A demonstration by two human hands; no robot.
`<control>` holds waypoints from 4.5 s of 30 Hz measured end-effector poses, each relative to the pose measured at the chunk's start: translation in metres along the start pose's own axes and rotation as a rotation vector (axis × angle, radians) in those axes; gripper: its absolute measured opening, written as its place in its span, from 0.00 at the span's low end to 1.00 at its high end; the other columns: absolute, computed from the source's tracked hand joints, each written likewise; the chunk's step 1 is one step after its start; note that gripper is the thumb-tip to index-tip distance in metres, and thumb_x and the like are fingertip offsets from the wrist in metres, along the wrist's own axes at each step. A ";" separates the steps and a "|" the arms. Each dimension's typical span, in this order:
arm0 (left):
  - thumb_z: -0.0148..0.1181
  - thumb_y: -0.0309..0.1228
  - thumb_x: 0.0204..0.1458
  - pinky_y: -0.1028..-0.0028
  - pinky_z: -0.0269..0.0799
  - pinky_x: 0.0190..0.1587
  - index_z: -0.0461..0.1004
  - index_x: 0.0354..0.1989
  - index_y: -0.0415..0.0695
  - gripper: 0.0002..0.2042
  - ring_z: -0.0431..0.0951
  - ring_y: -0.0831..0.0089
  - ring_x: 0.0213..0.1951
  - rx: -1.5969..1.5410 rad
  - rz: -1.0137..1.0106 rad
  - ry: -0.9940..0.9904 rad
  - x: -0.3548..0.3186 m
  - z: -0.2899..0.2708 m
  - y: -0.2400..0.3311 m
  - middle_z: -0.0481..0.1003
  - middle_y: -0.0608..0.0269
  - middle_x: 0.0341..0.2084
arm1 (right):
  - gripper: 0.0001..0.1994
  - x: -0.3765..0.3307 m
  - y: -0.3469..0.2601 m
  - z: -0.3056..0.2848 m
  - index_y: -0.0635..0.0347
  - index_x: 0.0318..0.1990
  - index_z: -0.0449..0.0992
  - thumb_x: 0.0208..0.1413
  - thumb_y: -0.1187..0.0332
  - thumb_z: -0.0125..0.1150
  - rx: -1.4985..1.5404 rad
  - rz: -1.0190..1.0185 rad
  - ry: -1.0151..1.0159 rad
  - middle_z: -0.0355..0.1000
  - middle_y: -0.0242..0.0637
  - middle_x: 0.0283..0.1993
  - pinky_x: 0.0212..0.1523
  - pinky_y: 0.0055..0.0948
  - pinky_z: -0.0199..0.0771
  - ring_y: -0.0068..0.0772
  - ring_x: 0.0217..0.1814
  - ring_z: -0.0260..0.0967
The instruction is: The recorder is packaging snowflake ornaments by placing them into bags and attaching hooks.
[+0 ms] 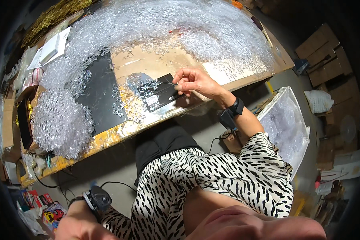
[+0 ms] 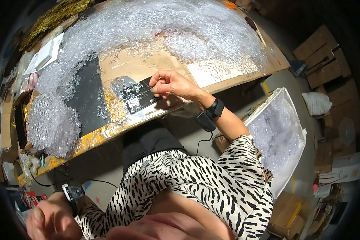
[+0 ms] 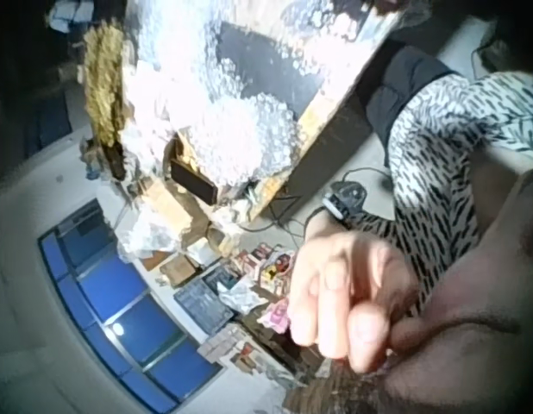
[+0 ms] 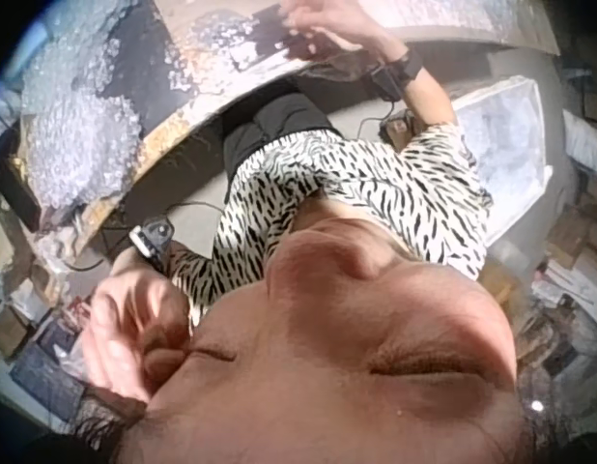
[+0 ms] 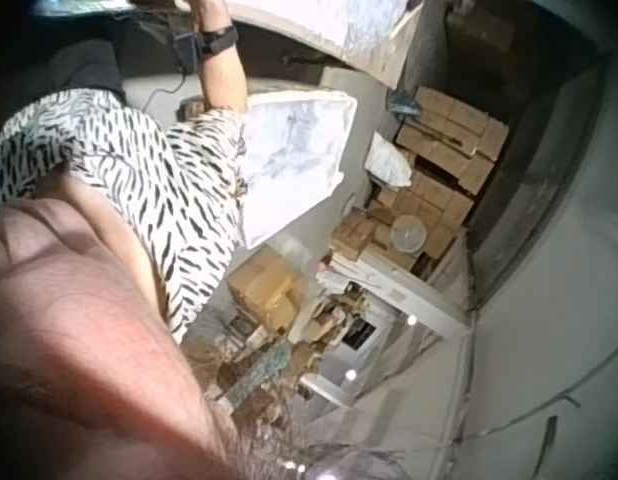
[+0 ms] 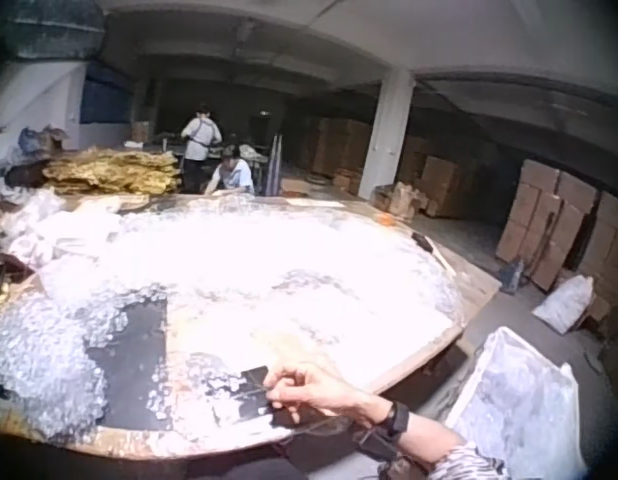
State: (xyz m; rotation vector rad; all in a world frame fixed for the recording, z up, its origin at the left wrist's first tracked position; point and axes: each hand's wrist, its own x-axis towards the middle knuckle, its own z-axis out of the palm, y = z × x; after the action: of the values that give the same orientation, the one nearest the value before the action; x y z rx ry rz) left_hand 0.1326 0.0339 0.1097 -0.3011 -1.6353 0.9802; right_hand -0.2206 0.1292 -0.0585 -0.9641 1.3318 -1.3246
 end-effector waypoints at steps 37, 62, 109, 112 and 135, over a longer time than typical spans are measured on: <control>0.59 0.21 0.46 0.76 0.72 0.28 0.73 0.42 0.37 0.13 0.76 0.71 0.25 -1.609 -1.163 -0.665 -0.083 0.129 0.149 0.75 0.57 0.28 | 0.26 -0.025 0.006 0.057 0.64 0.59 0.57 0.54 0.73 0.57 0.237 -0.001 -0.181 0.70 0.30 0.25 0.26 0.13 0.68 0.15 0.25 0.68; 0.56 0.28 0.53 0.85 0.67 0.22 0.75 0.36 0.36 0.07 0.72 0.81 0.19 -2.094 -2.006 -0.576 -0.108 0.141 0.155 0.74 0.64 0.20 | 0.05 0.002 0.026 0.069 0.65 0.35 0.77 0.54 0.74 0.57 0.052 -0.375 0.031 0.67 0.32 0.36 0.41 0.20 0.65 0.22 0.38 0.65; 0.73 0.32 0.31 0.55 0.51 0.51 0.58 0.58 0.46 0.41 0.57 0.56 0.53 -0.494 -1.037 -1.035 -0.164 0.200 0.124 0.62 0.53 0.45 | 0.06 0.008 0.064 0.031 0.63 0.36 0.71 0.59 0.69 0.52 0.077 -0.001 -0.034 0.72 0.30 0.30 0.24 0.11 0.65 0.11 0.23 0.65; 0.73 0.42 0.31 0.53 0.55 0.49 0.53 0.61 0.44 0.47 0.59 0.53 0.54 -0.542 -1.153 -1.191 -0.178 0.200 0.116 0.63 0.48 0.49 | 0.07 0.009 0.061 0.032 0.62 0.34 0.71 0.58 0.68 0.53 0.067 -0.012 -0.025 0.71 0.29 0.28 0.24 0.12 0.66 0.12 0.23 0.66; 0.61 0.20 0.46 0.86 0.66 0.28 0.67 0.51 0.34 0.21 0.71 0.84 0.28 -1.453 -2.212 -0.354 -0.189 0.151 0.088 0.74 0.63 0.32 | 0.06 0.007 0.056 0.031 0.61 0.35 0.71 0.57 0.68 0.55 0.095 0.066 0.031 0.71 0.28 0.28 0.24 0.12 0.65 0.12 0.23 0.65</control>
State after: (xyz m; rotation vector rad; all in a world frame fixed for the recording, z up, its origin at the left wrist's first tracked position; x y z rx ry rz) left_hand 0.0305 -0.1010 -0.0845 0.7485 -1.4790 -1.8824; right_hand -0.1860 0.1212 -0.1122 -0.8316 1.3011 -1.3447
